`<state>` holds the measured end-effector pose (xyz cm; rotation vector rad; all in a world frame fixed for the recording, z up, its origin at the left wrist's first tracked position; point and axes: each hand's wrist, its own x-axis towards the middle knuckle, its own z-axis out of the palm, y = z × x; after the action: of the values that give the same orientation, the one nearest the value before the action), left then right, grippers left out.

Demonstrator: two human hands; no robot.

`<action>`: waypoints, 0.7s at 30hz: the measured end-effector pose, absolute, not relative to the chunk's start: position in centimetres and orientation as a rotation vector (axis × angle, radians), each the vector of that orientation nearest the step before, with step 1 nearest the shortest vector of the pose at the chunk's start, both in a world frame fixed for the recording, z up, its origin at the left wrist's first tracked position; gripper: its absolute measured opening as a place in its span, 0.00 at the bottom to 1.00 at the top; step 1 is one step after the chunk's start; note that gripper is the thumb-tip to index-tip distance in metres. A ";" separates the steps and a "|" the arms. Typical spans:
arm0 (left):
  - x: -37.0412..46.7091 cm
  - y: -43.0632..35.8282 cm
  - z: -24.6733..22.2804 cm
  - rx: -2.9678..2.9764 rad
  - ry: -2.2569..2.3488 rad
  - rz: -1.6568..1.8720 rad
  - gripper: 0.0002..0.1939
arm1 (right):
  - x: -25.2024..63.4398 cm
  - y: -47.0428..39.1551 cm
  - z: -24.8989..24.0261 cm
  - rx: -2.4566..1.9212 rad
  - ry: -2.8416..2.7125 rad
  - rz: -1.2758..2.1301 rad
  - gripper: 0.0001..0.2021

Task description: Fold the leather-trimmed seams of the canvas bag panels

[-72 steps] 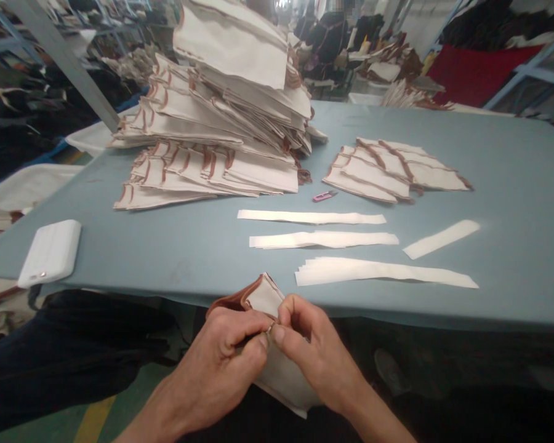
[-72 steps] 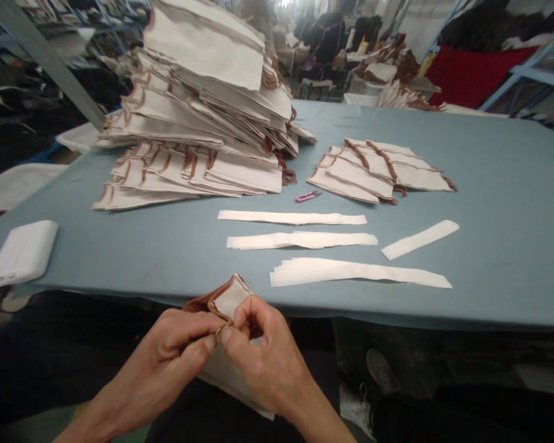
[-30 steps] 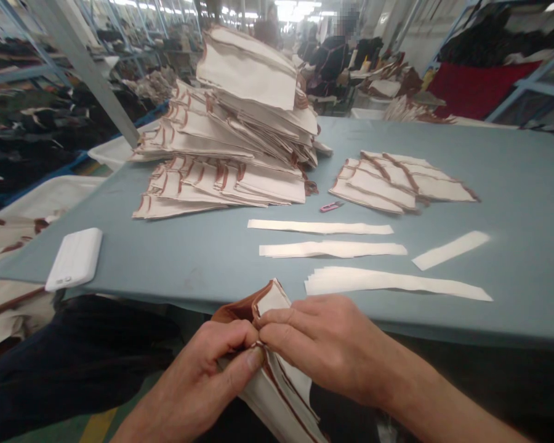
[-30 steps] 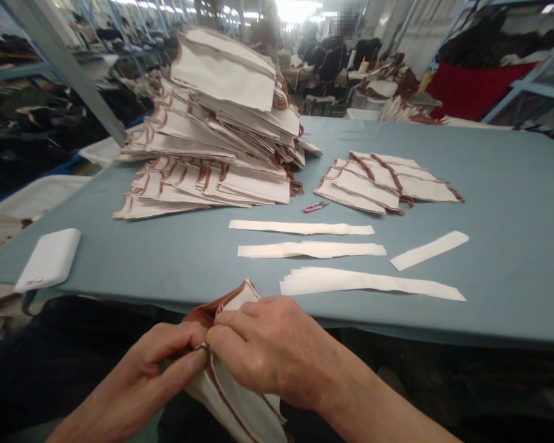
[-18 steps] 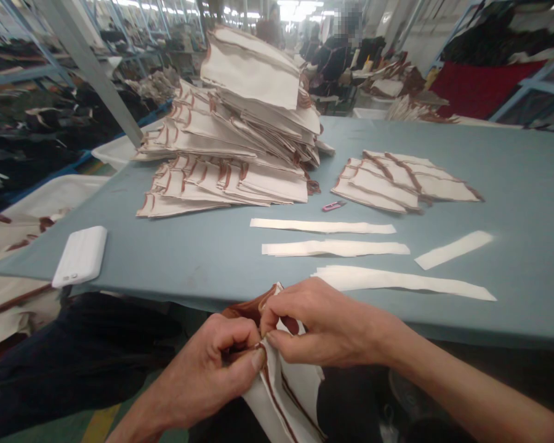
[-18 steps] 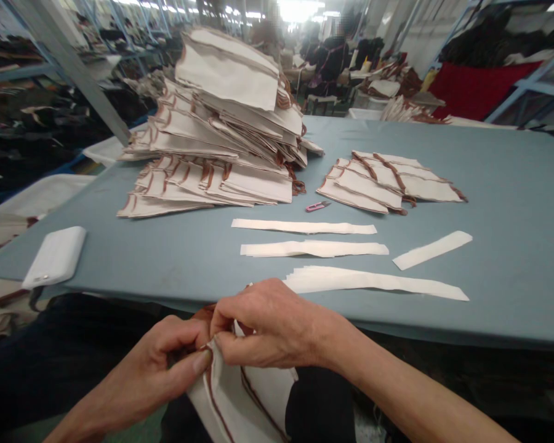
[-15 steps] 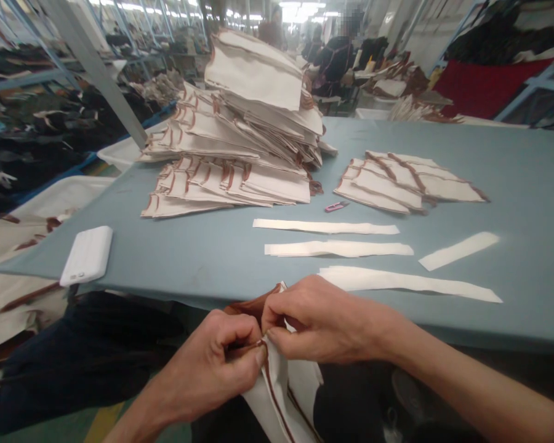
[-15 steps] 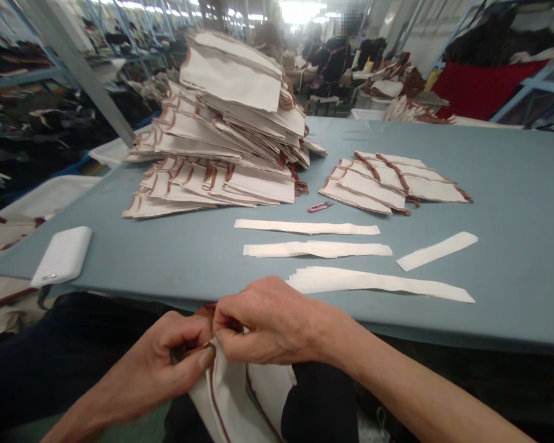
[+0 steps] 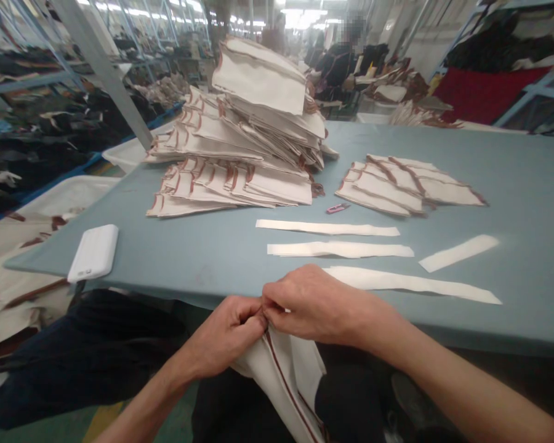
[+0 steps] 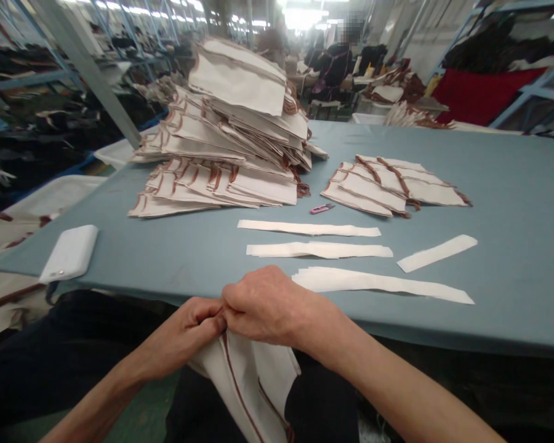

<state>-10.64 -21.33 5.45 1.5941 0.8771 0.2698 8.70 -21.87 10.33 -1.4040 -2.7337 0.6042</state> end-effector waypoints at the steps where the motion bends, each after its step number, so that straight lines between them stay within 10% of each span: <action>1: -10.9 -21.5 5.4 1.583 0.884 0.304 0.15 | 8.9 -22.3 9.7 -1.391 -2.603 0.644 0.07; 21: -9.0 -26.7 4.3 1.582 1.084 0.560 0.21 | 6.9 -30.8 4.5 -1.622 -1.325 1.032 0.06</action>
<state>-8.99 -26.75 4.33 1.5817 1.0840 0.5599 6.86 -30.81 4.47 -1.6221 -1.3252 1.0324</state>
